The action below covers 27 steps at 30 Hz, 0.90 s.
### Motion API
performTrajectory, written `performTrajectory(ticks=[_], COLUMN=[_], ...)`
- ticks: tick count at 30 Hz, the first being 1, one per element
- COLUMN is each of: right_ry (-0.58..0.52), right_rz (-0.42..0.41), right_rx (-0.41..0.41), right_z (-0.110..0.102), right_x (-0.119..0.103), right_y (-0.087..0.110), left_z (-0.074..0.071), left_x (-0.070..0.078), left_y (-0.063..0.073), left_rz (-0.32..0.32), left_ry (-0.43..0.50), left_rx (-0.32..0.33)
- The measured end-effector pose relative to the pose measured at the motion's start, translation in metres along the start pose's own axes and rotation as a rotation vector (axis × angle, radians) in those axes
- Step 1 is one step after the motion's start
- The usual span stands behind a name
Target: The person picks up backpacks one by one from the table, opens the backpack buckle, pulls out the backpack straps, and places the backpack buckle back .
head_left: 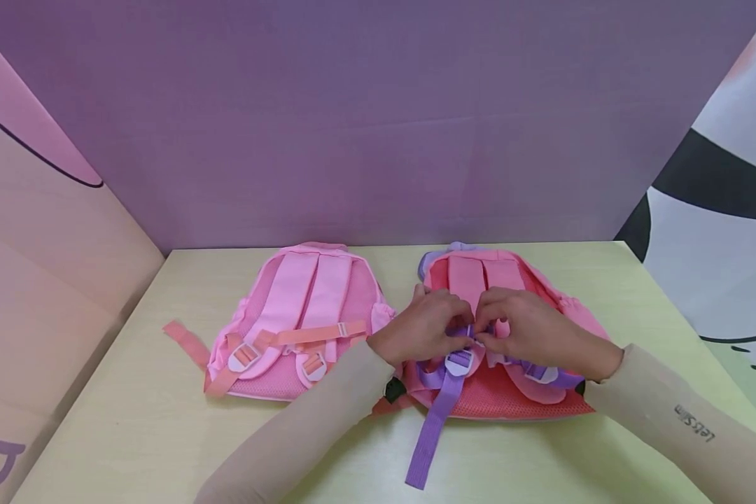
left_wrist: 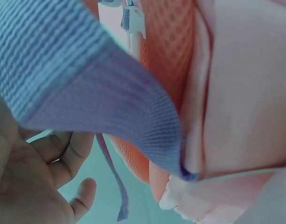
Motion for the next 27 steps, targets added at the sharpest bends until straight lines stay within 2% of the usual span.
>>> performTrajectory(ticks=[6,19,27], right_ry=[-0.006,-0.004,-0.001], right_rz=[-0.042,0.02,0.019], right_rx=[0.047,0.035,0.04], right_z=[0.0002,-0.0014,-0.0018], right_x=[0.0011,0.0015,0.0035], right_y=[0.0021,0.007,0.0087], left_z=[-0.0018,0.0009,0.0016], left_x=[0.001,0.0018,0.0016], left_y=[-0.0001,-0.0008,-0.0012], left_rz=[-0.002,-0.005,-0.006], left_ry=[-0.002,0.014,0.023], left_rx=[-0.003,-0.01,-0.019])
Point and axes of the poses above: each hand's wrist, its own y-axis away from the middle knuckle, its own z-axis out of the palm, x = y × z, the point moved 1 cm from there along -y, towards the middle knuckle, and after that the axes turned 7 degrees about -y, right-handed, at the moved point
